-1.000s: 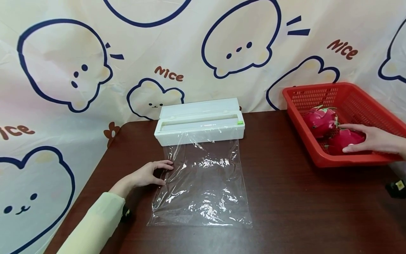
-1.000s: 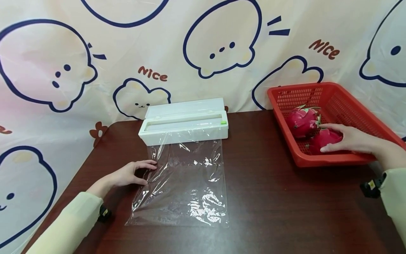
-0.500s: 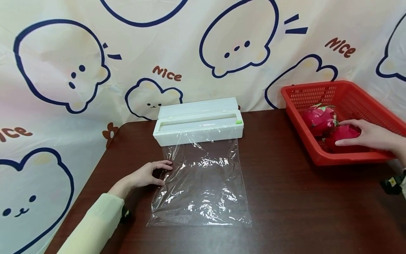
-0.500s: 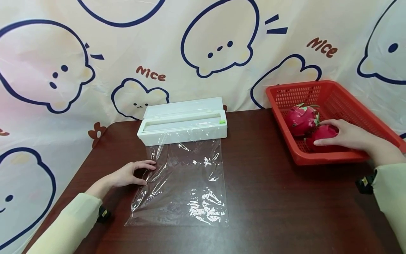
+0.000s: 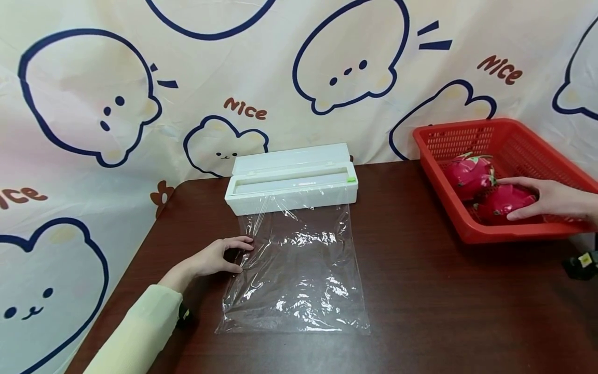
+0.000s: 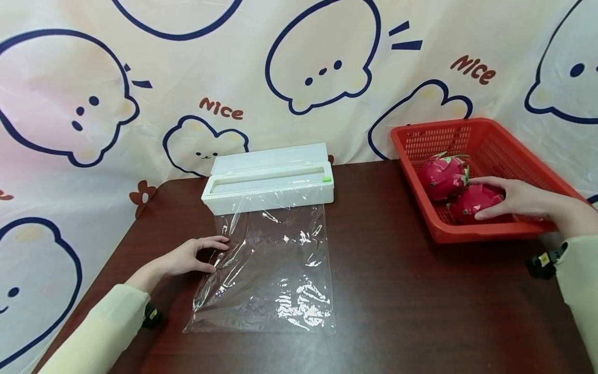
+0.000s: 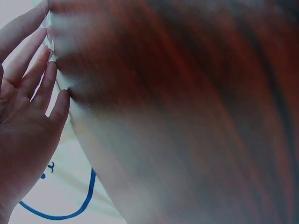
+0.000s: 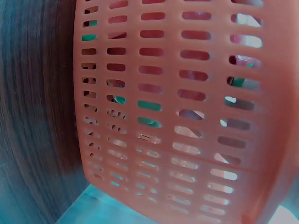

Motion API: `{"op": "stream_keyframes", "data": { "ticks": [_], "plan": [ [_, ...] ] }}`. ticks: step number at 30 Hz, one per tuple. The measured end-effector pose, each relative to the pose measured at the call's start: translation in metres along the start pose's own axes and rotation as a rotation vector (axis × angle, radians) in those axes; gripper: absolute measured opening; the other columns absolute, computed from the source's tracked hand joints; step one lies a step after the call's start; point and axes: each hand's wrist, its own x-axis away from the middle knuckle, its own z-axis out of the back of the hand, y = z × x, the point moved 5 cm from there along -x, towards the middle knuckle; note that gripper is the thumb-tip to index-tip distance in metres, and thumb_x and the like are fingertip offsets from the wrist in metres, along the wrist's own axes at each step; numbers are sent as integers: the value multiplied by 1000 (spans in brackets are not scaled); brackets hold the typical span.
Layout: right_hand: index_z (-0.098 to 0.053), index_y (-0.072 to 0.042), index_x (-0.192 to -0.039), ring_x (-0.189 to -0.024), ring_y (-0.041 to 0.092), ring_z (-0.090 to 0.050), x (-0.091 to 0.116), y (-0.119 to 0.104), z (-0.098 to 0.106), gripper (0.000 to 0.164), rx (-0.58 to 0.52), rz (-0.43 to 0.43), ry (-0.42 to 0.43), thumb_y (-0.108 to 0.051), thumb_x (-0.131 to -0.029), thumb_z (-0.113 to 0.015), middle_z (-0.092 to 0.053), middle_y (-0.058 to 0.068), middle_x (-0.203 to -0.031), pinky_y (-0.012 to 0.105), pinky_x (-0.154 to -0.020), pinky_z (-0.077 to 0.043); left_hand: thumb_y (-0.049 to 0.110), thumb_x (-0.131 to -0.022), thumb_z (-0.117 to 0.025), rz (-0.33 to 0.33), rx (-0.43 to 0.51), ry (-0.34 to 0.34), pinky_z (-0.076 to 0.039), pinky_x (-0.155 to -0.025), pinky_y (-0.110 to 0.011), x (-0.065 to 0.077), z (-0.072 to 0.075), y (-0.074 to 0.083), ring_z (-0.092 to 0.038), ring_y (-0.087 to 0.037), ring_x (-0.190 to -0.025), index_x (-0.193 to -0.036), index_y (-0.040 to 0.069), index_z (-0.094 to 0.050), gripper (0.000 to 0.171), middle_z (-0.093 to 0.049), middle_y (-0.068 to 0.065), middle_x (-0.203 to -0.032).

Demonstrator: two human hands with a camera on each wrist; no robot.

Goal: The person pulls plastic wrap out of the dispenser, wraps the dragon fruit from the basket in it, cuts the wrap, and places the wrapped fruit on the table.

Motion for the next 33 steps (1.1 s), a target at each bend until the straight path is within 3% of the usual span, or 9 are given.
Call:
{"op": "stream_keyframes", "data": {
  "ticks": [12, 18, 25, 33],
  "plan": [
    [-31, 2, -141, -107, 57, -37, -5, -7, 0, 98, 92, -41, 40, -52, -75, -78, -34, 41, -129, 70, -81, -41, 7, -76, -81, -3, -6, -1, -30, -106, -47, 0, 0, 1, -35, -35, -136, -125, 5, -65, 51, -49, -13, -142],
    [-29, 2, -144, -106, 57, -36, -2, -8, -3, 97, 87, -27, 26, -48, -78, -77, -34, 41, -129, 68, -81, -43, 7, -77, -81, -2, -3, -2, -30, -107, -44, 0, 0, 1, -35, -35, -136, -125, 5, -65, 51, -49, -13, -142],
    [-17, 1, -149, -107, 58, -37, -1, -13, -8, 104, 83, 49, -7, -37, -77, -81, -33, 39, -131, 65, -79, -46, 7, -77, -81, -2, 5, 5, -30, -107, -43, 1, 1, -1, -35, -34, -136, -124, 6, -65, 50, -49, -12, -142],
    [-22, 2, -141, -103, 49, -47, -5, -14, -11, 97, 73, 67, 18, -38, -75, -82, -42, 36, -126, 58, -77, -50, 7, -77, -81, 1, 3, -4, -30, -107, -47, 1, 0, 0, -36, -35, -136, -124, 6, -65, 50, -49, -13, -142]
  ]
}}
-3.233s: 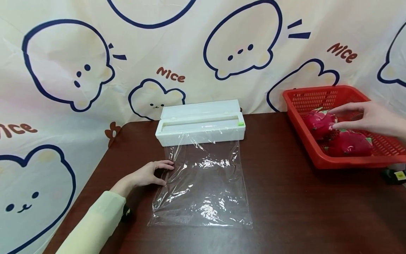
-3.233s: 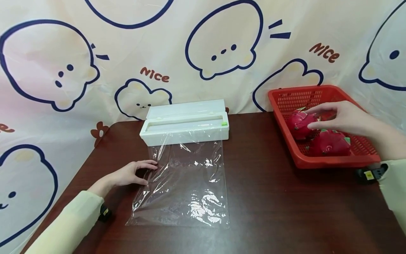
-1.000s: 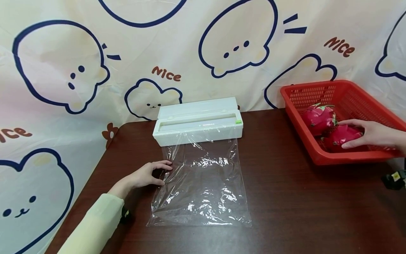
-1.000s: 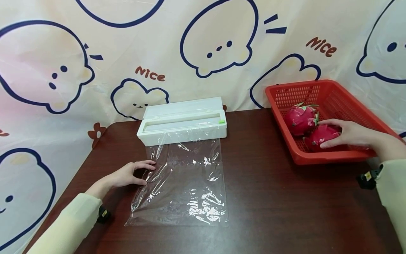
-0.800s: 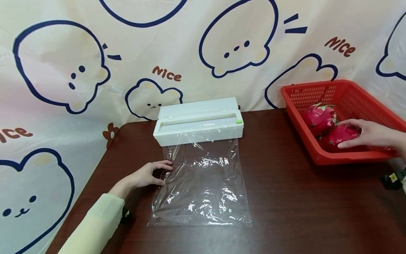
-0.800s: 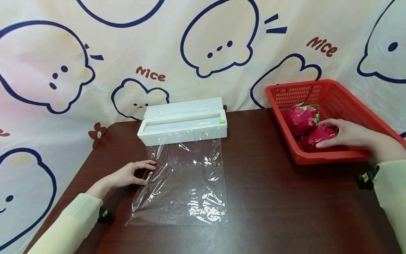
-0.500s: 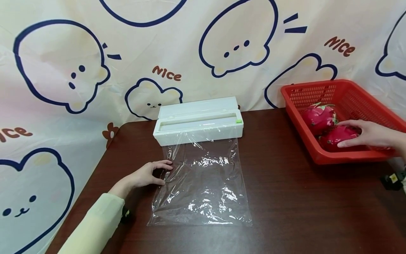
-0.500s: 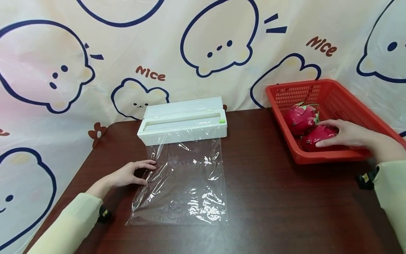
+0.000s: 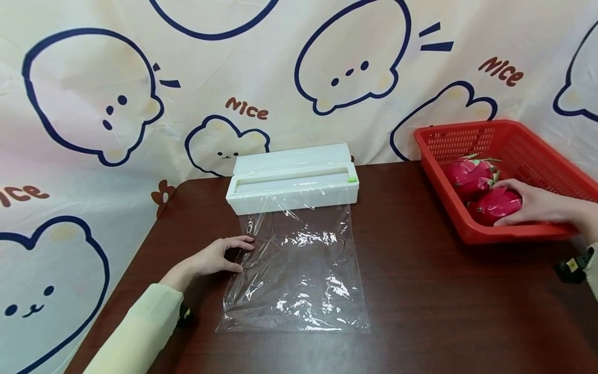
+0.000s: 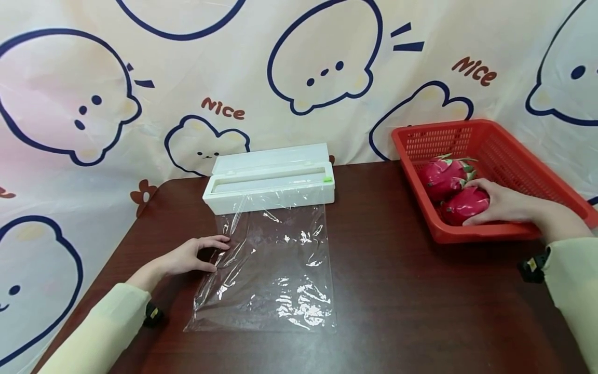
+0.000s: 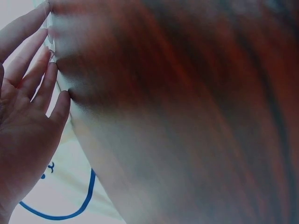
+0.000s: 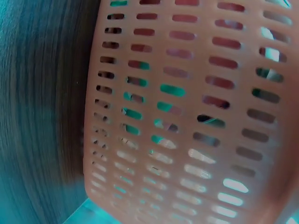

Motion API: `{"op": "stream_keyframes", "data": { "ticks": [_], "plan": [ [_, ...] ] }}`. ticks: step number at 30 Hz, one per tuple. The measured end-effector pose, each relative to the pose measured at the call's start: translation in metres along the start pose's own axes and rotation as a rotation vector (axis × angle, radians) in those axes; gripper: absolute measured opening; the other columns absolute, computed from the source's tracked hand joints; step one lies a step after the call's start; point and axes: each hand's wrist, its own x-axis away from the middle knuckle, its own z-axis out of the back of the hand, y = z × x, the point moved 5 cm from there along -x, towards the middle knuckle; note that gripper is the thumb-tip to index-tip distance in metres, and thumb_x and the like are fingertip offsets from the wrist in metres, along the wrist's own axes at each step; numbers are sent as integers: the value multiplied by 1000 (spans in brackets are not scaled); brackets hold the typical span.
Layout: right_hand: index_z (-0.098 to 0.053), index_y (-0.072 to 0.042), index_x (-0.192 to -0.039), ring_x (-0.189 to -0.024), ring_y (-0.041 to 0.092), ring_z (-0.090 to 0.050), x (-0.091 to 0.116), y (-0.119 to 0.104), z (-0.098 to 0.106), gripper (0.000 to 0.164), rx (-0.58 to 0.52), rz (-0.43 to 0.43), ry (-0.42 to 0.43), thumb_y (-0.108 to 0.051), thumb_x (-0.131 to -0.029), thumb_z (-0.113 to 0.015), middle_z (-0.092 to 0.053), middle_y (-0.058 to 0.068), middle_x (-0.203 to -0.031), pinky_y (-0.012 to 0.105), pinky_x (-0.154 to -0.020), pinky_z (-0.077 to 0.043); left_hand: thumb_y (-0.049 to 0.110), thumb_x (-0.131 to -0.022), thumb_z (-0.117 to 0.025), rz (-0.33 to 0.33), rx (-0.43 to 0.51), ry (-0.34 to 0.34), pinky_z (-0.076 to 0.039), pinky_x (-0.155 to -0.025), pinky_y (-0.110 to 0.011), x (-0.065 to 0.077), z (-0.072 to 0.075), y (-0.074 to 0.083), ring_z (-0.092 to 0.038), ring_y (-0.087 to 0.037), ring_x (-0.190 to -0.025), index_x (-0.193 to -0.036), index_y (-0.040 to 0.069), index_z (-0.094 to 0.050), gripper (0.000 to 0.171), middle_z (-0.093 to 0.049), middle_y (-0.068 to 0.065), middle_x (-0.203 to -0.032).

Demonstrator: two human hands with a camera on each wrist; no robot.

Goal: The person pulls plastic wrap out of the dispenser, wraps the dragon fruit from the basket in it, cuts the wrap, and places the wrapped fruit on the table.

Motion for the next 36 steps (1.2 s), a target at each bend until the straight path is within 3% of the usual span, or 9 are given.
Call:
{"op": "stream_keyframes", "data": {
  "ticks": [15, 25, 36],
  "plan": [
    [-26, 2, -141, -99, 46, -51, -1, 1, 4, 99, -11, -37, 51, -45, -74, -81, -46, 38, -123, 55, -73, -53, 9, -78, -81, -8, 8, 0, -30, -105, -53, 1, -1, 0, -35, -37, -135, -124, 5, -65, 49, -48, -15, -142],
    [-19, 8, -139, -100, 55, -46, 11, -5, 16, 106, -6, -85, 97, -45, -73, -83, -38, 41, -123, 53, -68, -55, 9, -77, -81, -17, 8, 1, -31, -105, -50, 1, 1, 3, -37, -37, -134, -124, 5, -65, 49, -49, -15, -142],
    [-18, 9, -138, -97, 55, -46, 19, -22, 37, 105, 60, -63, 142, -41, -73, -84, -37, 42, -121, 57, -68, -54, 9, -78, -81, -16, 17, 0, -31, -105, -50, 2, 0, 2, -36, -37, -135, -124, 5, -65, 49, -48, -15, -142]
  ]
}}
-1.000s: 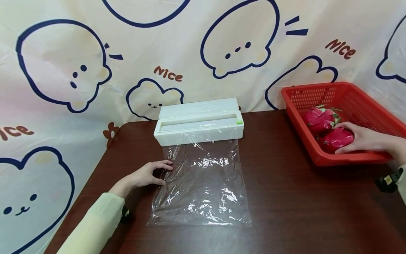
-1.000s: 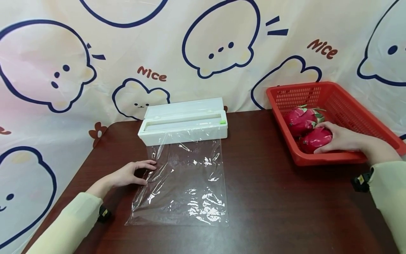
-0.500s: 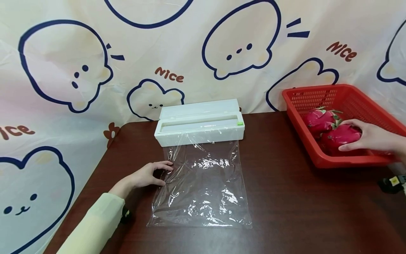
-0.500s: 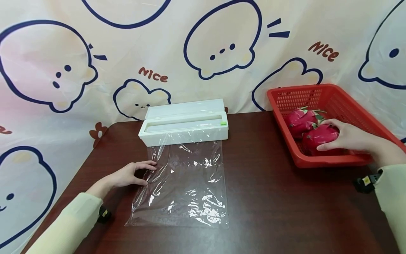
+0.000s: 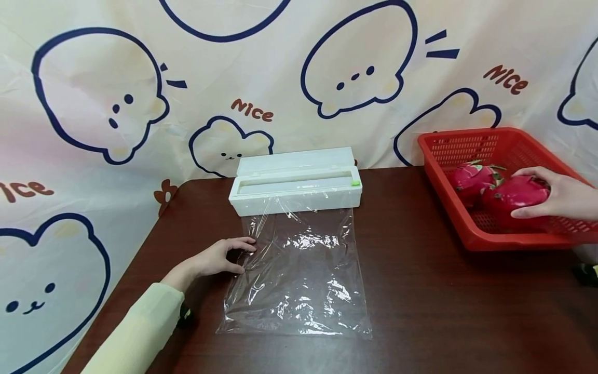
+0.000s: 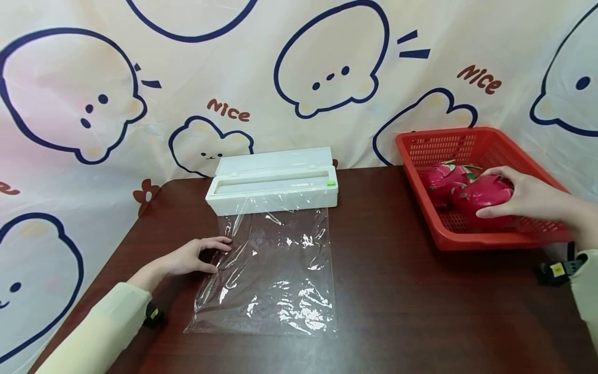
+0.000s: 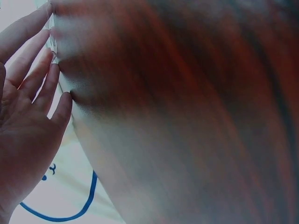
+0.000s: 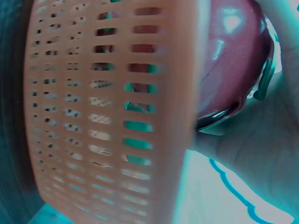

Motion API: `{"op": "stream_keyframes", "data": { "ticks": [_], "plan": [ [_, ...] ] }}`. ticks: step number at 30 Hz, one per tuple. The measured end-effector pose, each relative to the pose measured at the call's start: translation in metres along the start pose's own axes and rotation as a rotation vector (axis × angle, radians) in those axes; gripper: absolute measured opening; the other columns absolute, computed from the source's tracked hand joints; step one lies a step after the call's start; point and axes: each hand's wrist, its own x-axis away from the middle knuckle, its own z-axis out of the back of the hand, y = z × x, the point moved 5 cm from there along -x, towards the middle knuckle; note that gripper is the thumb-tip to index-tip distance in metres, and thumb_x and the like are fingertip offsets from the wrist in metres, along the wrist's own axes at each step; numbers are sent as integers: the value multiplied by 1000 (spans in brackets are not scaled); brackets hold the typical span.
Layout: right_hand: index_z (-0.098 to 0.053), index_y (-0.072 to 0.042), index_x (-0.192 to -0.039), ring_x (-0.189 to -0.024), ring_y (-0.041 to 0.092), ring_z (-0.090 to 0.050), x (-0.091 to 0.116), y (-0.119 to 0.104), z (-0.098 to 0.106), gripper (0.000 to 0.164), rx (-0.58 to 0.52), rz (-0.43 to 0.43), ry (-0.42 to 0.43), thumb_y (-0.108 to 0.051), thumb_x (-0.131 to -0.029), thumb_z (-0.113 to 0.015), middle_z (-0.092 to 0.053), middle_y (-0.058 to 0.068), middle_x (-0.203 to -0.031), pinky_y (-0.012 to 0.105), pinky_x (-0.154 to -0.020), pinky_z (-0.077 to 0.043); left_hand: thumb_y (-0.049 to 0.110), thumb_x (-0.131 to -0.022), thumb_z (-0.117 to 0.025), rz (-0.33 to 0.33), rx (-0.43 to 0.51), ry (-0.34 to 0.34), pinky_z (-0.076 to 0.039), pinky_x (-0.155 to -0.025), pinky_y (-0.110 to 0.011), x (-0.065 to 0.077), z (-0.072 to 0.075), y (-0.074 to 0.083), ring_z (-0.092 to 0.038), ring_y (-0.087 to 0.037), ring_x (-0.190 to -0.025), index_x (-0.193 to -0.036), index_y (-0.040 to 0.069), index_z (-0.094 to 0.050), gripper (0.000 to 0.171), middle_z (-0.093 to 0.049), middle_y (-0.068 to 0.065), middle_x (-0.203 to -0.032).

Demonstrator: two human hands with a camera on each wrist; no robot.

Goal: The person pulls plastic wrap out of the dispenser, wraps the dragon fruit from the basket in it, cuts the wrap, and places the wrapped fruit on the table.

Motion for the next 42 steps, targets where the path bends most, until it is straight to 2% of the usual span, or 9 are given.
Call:
{"op": "stream_keyframes", "data": {
  "ticks": [4, 8, 13, 17, 23, 28, 32, 36, 42],
  "plan": [
    [-16, 8, -140, -102, 58, -39, 1, -3, 10, 105, 6, 7, 31, -38, -74, -84, -31, 42, -124, 61, -69, -52, 9, -78, -81, 2, 0, 1, -30, -106, -51, 1, 0, -1, -36, -37, -135, -124, 5, -65, 49, -47, -15, -143],
    [-14, 9, -141, -107, 60, -33, 5, -12, 19, 104, -42, 22, 69, -30, -75, -85, -27, 42, -127, 62, -70, -51, 10, -78, -81, 0, -7, 1, -30, -106, -49, 1, 0, -1, -36, -36, -135, -124, 5, -65, 49, -47, -14, -143],
    [-14, 8, -143, -106, 59, -34, 10, -28, 32, 102, -73, 40, 137, -25, -76, -84, -28, 41, -128, 66, -70, -49, 10, -79, -80, -3, -6, -5, -31, -106, -47, 1, 0, 1, -35, -37, -135, -125, 5, -64, 49, -47, -15, -143],
    [-15, 7, -144, -106, 59, -34, 10, -44, 42, 102, -62, 66, 184, -24, -76, -85, -29, 41, -128, 69, -72, -46, 10, -79, -80, -4, -6, -7, -30, -107, -46, 1, 0, 1, -35, -37, -136, -125, 5, -64, 49, -47, -15, -143],
    [-16, 4, -147, -108, 59, -36, 8, -80, 53, 104, -85, 157, 184, -18, -73, -87, -32, 39, -130, 67, -71, -48, 8, -78, -80, 3, -3, -7, -29, -106, -51, 1, 0, 2, -34, -37, -136, -125, 5, -64, 50, -47, -15, -143],
    [-19, -3, -147, -108, 57, -37, 7, -116, 51, 106, -75, 242, 171, -17, -69, -89, -34, 34, -132, 64, -69, -51, 7, -77, -80, 4, -3, -5, -30, -106, -50, 2, 0, 3, -35, -37, -136, -125, 4, -64, 50, -47, -16, -143],
    [-23, -10, -146, -113, 51, -37, 5, -147, 47, 107, -126, 330, 142, -13, -64, -91, -36, 26, -134, 54, -66, -55, 8, -78, -80, 7, -6, -6, -31, -107, -47, 2, -1, 2, -35, -36, -136, -125, 5, -64, 49, -47, -15, -143],
    [-28, -15, -144, -116, 43, -38, 6, -173, 39, 109, -158, 413, 110, -12, -57, -94, -40, 18, -134, 44, -64, -57, 8, -79, -80, 4, 0, -11, -30, -106, -49, 2, -3, 1, -34, -38, -136, -125, 5, -64, 48, -47, -15, -143],
    [-34, -15, -140, -116, 37, -42, 4, -206, 24, 103, -162, 504, 80, -16, -57, -95, -45, 11, -131, 50, -70, -56, 7, -79, -80, 11, 2, -8, -30, -105, -55, 3, -1, 0, -35, -38, -135, -124, 5, -65, 48, -47, -15, -143]
  ]
}}
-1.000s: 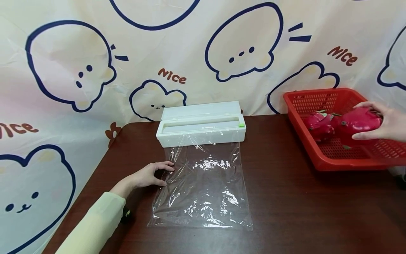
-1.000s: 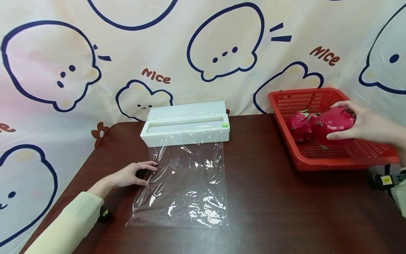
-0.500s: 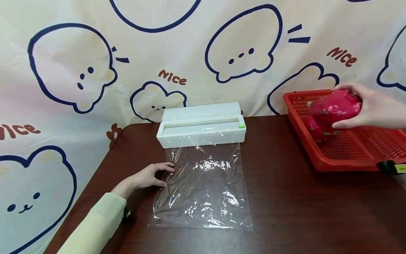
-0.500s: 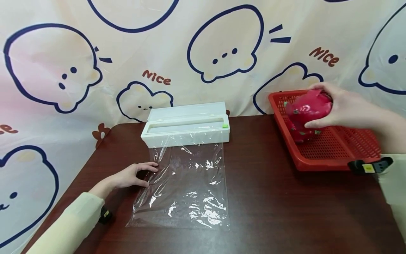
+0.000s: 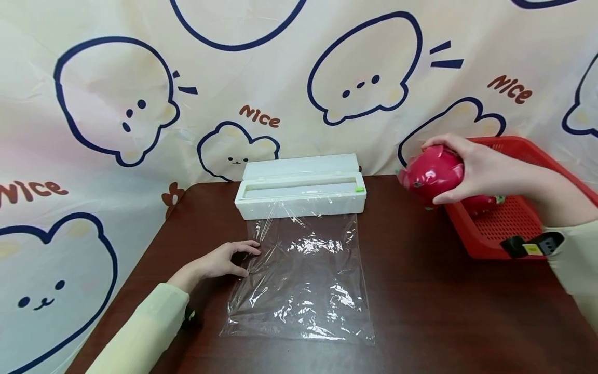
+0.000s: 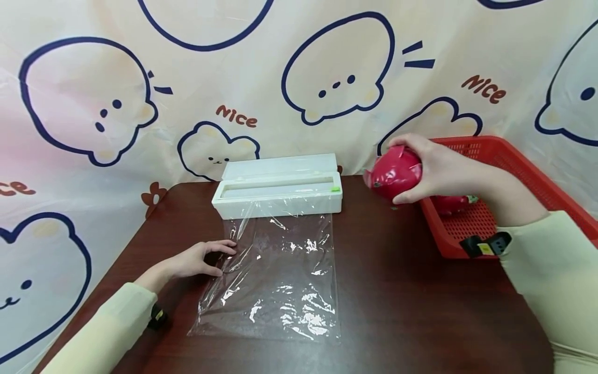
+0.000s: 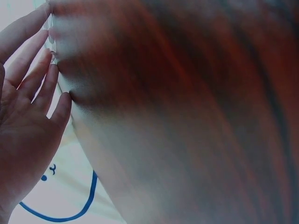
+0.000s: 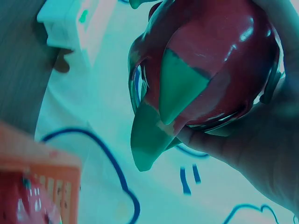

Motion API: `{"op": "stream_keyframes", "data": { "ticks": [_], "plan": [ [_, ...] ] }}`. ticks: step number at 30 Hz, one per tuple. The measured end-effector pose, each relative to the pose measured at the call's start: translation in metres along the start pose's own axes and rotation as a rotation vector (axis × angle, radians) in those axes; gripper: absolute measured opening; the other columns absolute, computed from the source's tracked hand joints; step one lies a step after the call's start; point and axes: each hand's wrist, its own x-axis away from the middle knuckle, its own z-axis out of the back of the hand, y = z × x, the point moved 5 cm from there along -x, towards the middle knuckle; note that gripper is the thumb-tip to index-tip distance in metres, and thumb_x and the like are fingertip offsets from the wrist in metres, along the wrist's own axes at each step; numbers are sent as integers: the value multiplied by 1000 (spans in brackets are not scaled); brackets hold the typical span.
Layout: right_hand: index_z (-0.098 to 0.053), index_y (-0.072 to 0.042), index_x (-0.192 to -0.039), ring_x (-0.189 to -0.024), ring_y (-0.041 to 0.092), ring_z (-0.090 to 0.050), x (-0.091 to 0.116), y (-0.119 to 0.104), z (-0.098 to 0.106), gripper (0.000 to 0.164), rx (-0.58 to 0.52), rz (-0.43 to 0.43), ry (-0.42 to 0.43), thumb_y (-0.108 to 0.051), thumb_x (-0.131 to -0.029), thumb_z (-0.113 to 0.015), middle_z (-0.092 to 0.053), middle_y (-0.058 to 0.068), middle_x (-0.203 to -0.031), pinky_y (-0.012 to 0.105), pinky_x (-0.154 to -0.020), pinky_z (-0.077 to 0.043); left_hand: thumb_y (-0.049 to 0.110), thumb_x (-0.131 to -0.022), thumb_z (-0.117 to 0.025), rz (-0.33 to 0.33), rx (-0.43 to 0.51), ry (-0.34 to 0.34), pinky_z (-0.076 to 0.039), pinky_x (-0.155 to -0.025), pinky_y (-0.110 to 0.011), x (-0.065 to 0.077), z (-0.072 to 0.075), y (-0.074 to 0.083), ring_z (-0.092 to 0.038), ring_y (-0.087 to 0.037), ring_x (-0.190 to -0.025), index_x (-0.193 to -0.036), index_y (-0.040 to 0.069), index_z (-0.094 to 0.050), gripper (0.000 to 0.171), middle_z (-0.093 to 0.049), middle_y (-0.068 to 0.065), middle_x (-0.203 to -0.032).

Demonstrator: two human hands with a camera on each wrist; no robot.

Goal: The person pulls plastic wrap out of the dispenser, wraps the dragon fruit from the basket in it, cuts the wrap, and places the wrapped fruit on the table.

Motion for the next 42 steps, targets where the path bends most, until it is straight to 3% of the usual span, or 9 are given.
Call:
{"op": "stream_keyframes", "data": {
  "ticks": [11, 20, 25, 34, 42],
  "plan": [
    [-38, -13, -136, -119, 30, -43, -23, -28, -46, 94, -115, 156, -101, -16, -60, -93, -47, 7, -130, 48, -77, -55, 5, -78, -80, 5, 5, 2, -29, -107, -52, 0, 1, 2, -35, -37, -136, -124, 5, -65, 49, -47, -15, -143],
    [-38, -9, -135, -117, 25, -46, -35, -44, -85, 95, -106, 309, -141, -22, -60, -94, -48, 5, -128, 37, -77, -55, 7, -78, -81, 3, 4, -3, -30, -107, -49, -1, 1, 1, -35, -36, -136, -124, 5, -65, 49, -47, -14, -143],
    [-39, -13, -135, -116, 22, -48, -44, -58, -110, 95, -153, 371, -183, -26, -59, -94, -48, 2, -127, 34, -79, -55, 8, -78, -80, 1, 4, -3, -31, -106, -48, -2, 3, 1, -34, -36, -136, -124, 5, -65, 49, -47, -15, -143],
    [-40, -14, -136, -115, 21, -50, -59, -79, -159, 92, -74, 372, -254, -36, -62, -91, -47, 3, -128, 36, -84, -53, 7, -78, -80, 5, 3, -4, -29, -106, -53, -2, 1, 1, -34, -36, -137, -125, 5, -64, 49, -46, -14, -144],
    [-41, -14, -136, -113, 23, -51, -68, -86, -195, 91, -4, 334, -259, -39, -63, -90, -46, 4, -128, 37, -86, -51, 7, -78, -80, 6, -6, -1, -28, -106, -55, -1, 0, 1, -34, -36, -137, -125, 5, -64, 49, -47, -14, -143]
  ]
}}
